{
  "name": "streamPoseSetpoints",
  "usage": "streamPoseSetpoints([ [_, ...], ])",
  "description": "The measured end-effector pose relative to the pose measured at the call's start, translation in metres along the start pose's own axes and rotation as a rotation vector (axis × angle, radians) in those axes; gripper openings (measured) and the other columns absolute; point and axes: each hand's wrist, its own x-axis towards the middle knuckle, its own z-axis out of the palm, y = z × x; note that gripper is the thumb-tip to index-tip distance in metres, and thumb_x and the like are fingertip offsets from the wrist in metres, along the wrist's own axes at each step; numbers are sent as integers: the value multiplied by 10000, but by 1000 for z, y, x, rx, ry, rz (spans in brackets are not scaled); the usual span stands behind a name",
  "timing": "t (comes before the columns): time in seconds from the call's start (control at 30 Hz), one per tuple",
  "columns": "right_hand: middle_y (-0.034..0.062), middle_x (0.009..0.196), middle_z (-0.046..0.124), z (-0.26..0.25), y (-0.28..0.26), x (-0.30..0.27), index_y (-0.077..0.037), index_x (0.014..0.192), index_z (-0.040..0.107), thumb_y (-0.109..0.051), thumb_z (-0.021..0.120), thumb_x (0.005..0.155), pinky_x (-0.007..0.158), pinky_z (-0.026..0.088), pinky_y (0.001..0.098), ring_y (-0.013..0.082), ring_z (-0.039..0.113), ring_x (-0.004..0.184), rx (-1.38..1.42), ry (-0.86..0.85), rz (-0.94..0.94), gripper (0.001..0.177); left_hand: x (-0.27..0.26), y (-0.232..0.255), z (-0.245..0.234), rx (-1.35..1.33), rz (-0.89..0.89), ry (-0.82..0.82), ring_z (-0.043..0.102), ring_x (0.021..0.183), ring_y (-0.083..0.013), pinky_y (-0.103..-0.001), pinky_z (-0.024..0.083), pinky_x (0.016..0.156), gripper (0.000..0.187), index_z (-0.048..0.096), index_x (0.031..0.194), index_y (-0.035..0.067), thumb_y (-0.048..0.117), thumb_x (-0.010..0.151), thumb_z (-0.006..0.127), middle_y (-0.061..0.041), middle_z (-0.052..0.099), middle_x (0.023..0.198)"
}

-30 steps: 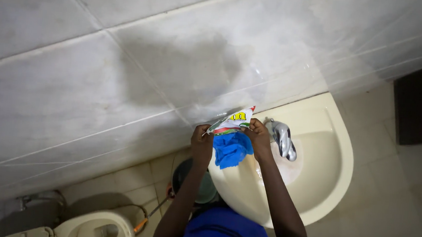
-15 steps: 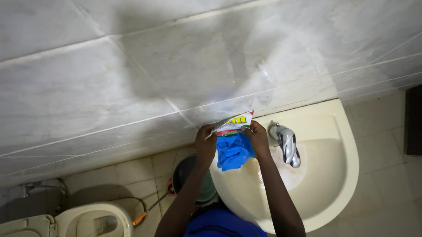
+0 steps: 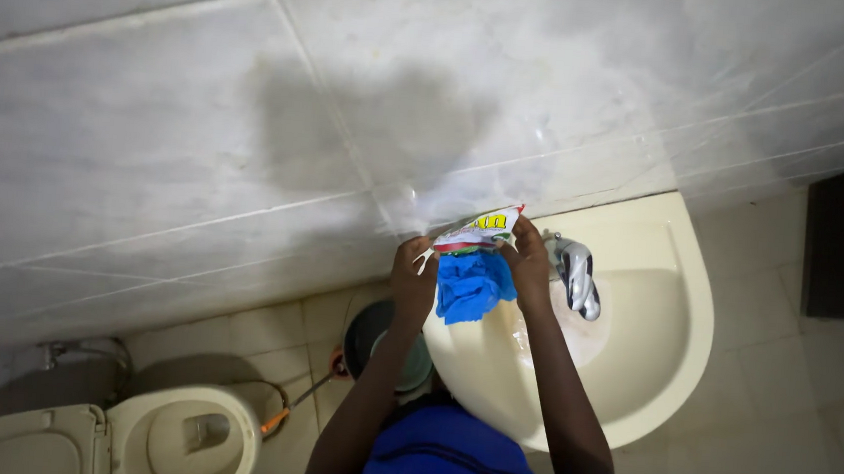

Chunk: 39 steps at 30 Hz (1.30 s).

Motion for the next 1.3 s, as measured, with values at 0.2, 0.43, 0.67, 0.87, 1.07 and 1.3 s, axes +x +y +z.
streamPoseSetpoints([
  [0.2, 112, 1494, 523, 0, -1, -18, -70, 1445, 488, 17, 672, 900, 1136, 415, 378, 226, 437, 1459, -30, 133, -12, 581, -15, 23, -7, -16, 52, 3, 657, 1191, -216, -372, 505, 1040, 320, 617, 1239, 38, 163, 966, 727, -115, 691, 1214],
  [0.43, 112, 1478, 565, 14, -26, -56, -64, 1431, 538, -17, 634, 936, 1172, 396, 372, 236, 477, 1447, 45, 51, 2, 507, -29, 17, -18, -60, 77, 12, 657, 1157, -207, -359, 504, 1046, 297, 634, 1219, 23, 156, 971, 728, -115, 697, 1196],
  [0.67, 85, 1474, 582, 40, -50, -98, -51, 1406, 561, -57, 636, 947, 1173, 382, 373, 217, 478, 1444, 72, -52, 5, 465, -51, 44, -49, -143, 98, -4, 635, 1187, -204, -346, 485, 1060, 284, 611, 1229, 5, 103, 983, 714, -114, 679, 1222],
  [0.87, 73, 1468, 595, 66, -54, -129, -38, 1396, 576, -57, 639, 951, 1140, 409, 379, 217, 506, 1407, 62, -89, 6, 450, -71, 53, -87, -256, 20, 1, 633, 1148, -167, -326, 507, 1020, 297, 610, 1253, 17, 148, 999, 691, -90, 677, 1224],
  [1.07, 82, 1461, 602, 103, -59, -170, -42, 1382, 593, -52, 637, 956, 1149, 405, 373, 218, 516, 1417, 53, -141, -22, 428, -96, 62, -144, -283, -22, 6, 640, 1149, -146, -311, 510, 1013, 298, 599, 1261, 31, 199, 1023, 660, -67, 671, 1229],
  [1.3, 101, 1452, 608, 149, -53, -203, -37, 1347, 603, -31, 629, 954, 1171, 388, 367, 226, 515, 1424, 85, -201, -29, 394, -116, 51, -204, -296, 12, 61, 651, 1138, -133, -301, 519, 1010, 270, 614, 1244, 21, 189, 1037, 651, -66, 677, 1205],
])
